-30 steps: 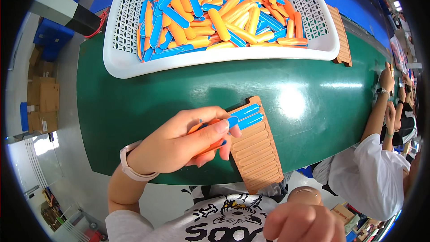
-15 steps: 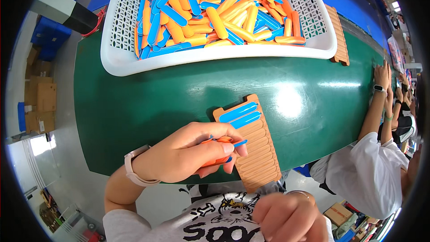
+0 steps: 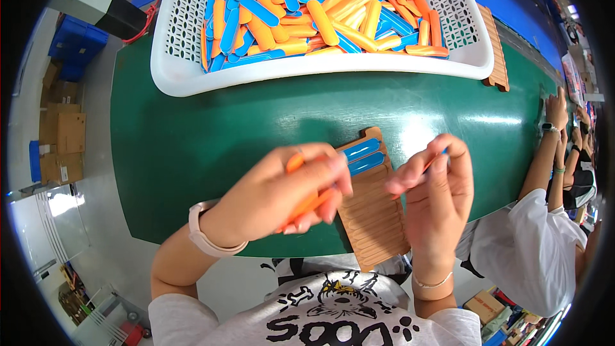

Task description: The person assembles blue and orange plastic parts into a brown assembly tray by hand.

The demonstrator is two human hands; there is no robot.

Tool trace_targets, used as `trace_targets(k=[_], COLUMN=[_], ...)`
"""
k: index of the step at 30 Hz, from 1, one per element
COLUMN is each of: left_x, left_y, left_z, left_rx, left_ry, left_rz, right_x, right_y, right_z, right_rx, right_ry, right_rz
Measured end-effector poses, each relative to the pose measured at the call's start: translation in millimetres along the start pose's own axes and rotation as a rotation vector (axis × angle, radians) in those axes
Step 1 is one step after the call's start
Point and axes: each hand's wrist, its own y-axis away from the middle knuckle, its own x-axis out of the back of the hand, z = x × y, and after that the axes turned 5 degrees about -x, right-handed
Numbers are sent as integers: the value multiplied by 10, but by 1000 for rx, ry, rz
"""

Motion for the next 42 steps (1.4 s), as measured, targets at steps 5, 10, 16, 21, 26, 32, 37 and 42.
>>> trace_targets(k=[5,10,16,21,26,32,37,42], left_x=[163,94,36,7,-32,-65,-91,-45], left_y=[-37,-34,-9,-42,-17,-37,-30,-27], left_z=[-33,-9,9,-51,-77,-126,-188,-145], left_rx=[-238,-292,-224,-282,-195,-226,-270,-276], left_ry=[477,288,158,47,84,-80,-62,296], left_rz=[140,315,215,204,147,159,173,166], right_x=[153,288,144,27,25,-140,-169,-217], right_y=[-132,-151,-182,-165,-126,-39,29,135], right_z=[-244,-285,-132,-38,-156,-48,77,172], right_rx=[-261,-125,-132,85,25,-281,-21,-170], right_ry=[871,1100,1193,1296,1054,356,661,442], right_rz=[7,-70,42,-40,-166,-243,-266,-86])
